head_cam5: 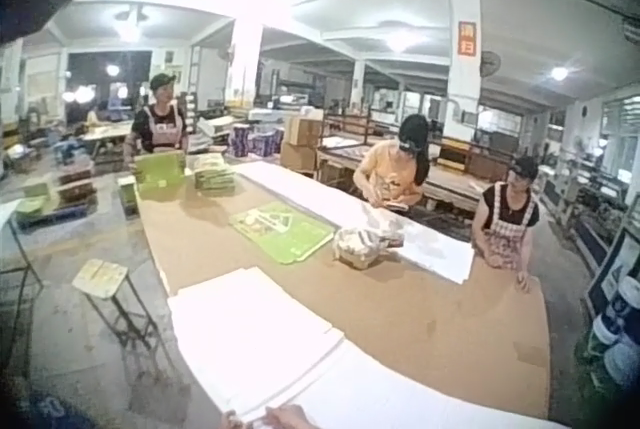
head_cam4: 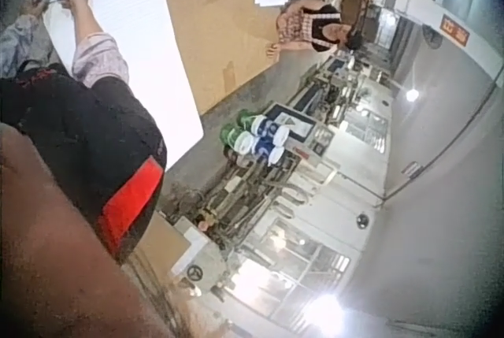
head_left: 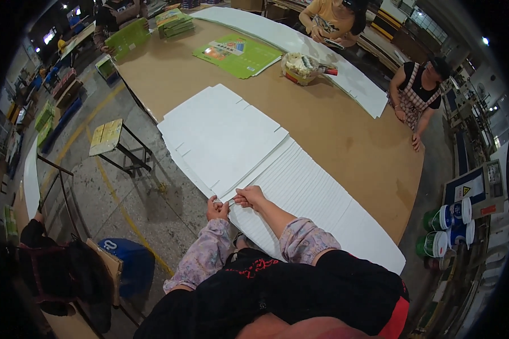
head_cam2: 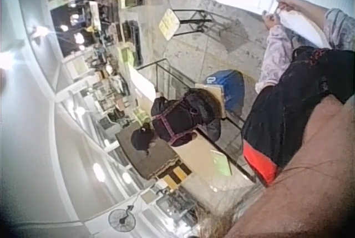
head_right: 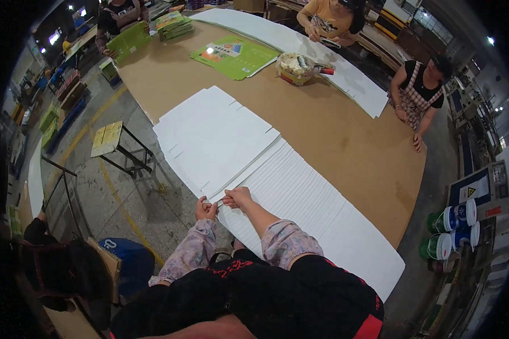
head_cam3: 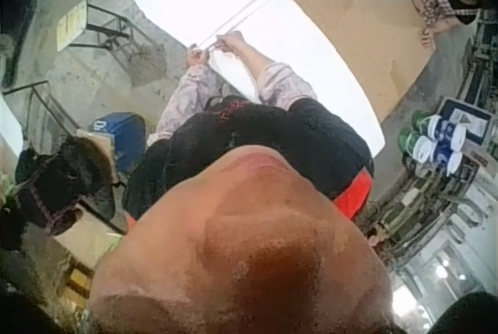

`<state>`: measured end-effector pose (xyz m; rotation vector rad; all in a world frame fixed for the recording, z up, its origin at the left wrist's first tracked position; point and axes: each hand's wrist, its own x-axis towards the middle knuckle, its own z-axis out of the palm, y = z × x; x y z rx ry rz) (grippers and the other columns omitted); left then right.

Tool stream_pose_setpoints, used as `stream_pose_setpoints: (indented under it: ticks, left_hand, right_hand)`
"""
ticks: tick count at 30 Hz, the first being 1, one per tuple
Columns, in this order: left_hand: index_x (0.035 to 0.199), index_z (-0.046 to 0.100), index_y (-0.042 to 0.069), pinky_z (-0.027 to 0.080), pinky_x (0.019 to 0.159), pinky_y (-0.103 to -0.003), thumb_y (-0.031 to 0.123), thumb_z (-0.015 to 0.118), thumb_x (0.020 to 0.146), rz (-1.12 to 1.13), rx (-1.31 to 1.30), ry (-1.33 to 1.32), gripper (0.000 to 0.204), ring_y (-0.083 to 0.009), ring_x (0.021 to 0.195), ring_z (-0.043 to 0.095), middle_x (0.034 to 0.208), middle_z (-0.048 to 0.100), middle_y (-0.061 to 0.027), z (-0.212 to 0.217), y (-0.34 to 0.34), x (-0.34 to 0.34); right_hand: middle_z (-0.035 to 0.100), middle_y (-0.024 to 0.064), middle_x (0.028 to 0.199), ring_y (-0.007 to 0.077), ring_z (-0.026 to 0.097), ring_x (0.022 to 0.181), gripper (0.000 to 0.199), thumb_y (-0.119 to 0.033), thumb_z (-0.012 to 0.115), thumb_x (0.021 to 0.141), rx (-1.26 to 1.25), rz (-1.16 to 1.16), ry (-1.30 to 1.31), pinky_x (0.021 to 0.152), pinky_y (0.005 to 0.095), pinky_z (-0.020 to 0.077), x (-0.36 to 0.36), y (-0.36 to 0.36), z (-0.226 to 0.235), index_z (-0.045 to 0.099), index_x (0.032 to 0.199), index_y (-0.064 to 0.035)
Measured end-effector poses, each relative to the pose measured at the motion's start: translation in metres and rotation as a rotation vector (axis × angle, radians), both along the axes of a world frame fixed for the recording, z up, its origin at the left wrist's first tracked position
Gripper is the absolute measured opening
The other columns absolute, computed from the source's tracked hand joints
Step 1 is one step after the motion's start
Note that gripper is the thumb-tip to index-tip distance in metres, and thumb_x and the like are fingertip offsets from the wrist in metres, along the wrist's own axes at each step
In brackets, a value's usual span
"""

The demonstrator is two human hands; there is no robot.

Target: The worker is flipping through a stack of large paper sheets, likely for counting or quality inspection.

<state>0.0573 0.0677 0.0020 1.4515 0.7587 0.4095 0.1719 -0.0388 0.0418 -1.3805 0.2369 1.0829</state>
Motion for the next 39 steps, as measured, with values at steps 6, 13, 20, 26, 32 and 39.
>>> stream_pose_setpoints:
  ticks: [6, 13, 20, 26, 32, 39]
  left_hand:
    - [0.113, 0.037, -0.003, 0.044, 0.047, -0.024, 0.004, 0.063, 0.073, 0.041, -0.036, -0.034, 0.048, -0.0112, 0.049, 0.053, 0.061, 0.055, -0.0054, -0.005, 0.002, 0.0]
    - [0.112, 0.039, -0.005, 0.042, 0.044, -0.022, 0.006, 0.061, 0.075, 0.014, -0.058, -0.042, 0.045, -0.0105, 0.05, 0.055, 0.063, 0.057, -0.0053, 0.004, 0.001, -0.001]
    - [0.112, 0.039, -0.005, 0.041, 0.043, -0.022, 0.007, 0.062, 0.075, 0.037, -0.063, -0.039, 0.045, -0.01, 0.049, 0.054, 0.063, 0.057, -0.0044, -0.006, 0.004, -0.002]
    - [0.113, 0.039, -0.004, 0.041, 0.043, -0.022, 0.008, 0.062, 0.076, 0.023, -0.072, -0.009, 0.045, -0.0103, 0.049, 0.054, 0.063, 0.056, -0.0037, 0.003, 0.002, -0.002]
    - [0.113, 0.038, -0.004, 0.042, 0.044, -0.022, 0.008, 0.062, 0.076, 0.01, -0.057, -0.023, 0.046, -0.0106, 0.05, 0.055, 0.064, 0.057, -0.0041, 0.001, 0.004, -0.002]
    - [0.114, 0.038, -0.004, 0.042, 0.044, -0.022, 0.008, 0.062, 0.076, -0.004, -0.061, -0.018, 0.046, -0.0108, 0.05, 0.055, 0.064, 0.058, -0.005, 0.003, 0.003, -0.001]
  right_hand:
    - [0.062, 0.009, 0.067, 0.0127, 0.059, 0.051, 0.022, -0.02, 0.057, 0.081, 0.021, 0.01, -0.021, 0.04, 0.0203, 0.0455, -0.002, 0.002, 0.001, 0.057, 0.075, 0.0014]
    - [0.061, 0.0065, 0.066, 0.0117, 0.058, 0.052, 0.023, -0.021, 0.055, 0.083, 0.006, 0.024, -0.026, 0.039, 0.0192, 0.0453, -0.001, 0.0, 0.0, 0.057, 0.078, 0.0018]
    - [0.061, 0.0075, 0.069, 0.0123, 0.059, 0.053, 0.024, -0.021, 0.055, 0.083, 0.013, 0.04, -0.033, 0.04, 0.0198, 0.0462, -0.002, 0.002, 0.002, 0.057, 0.081, 0.0025]
    - [0.063, 0.0093, 0.073, 0.0137, 0.06, 0.055, 0.025, -0.021, 0.054, 0.084, 0.024, 0.026, -0.024, 0.041, 0.0199, 0.0463, -0.003, 0.0, 0.002, 0.056, 0.081, 0.0032]
    - [0.063, 0.0099, 0.074, 0.0136, 0.06, 0.056, 0.025, -0.021, 0.054, 0.084, 0.027, 0.028, -0.048, 0.041, 0.0204, 0.046, -0.003, 0.0, 0.002, 0.057, 0.08, 0.0032]
    - [0.063, 0.0096, 0.073, 0.0133, 0.06, 0.056, 0.024, -0.021, 0.053, 0.084, 0.026, 0.027, -0.049, 0.041, 0.0203, 0.0461, -0.002, -0.001, -0.002, 0.057, 0.078, 0.0021]
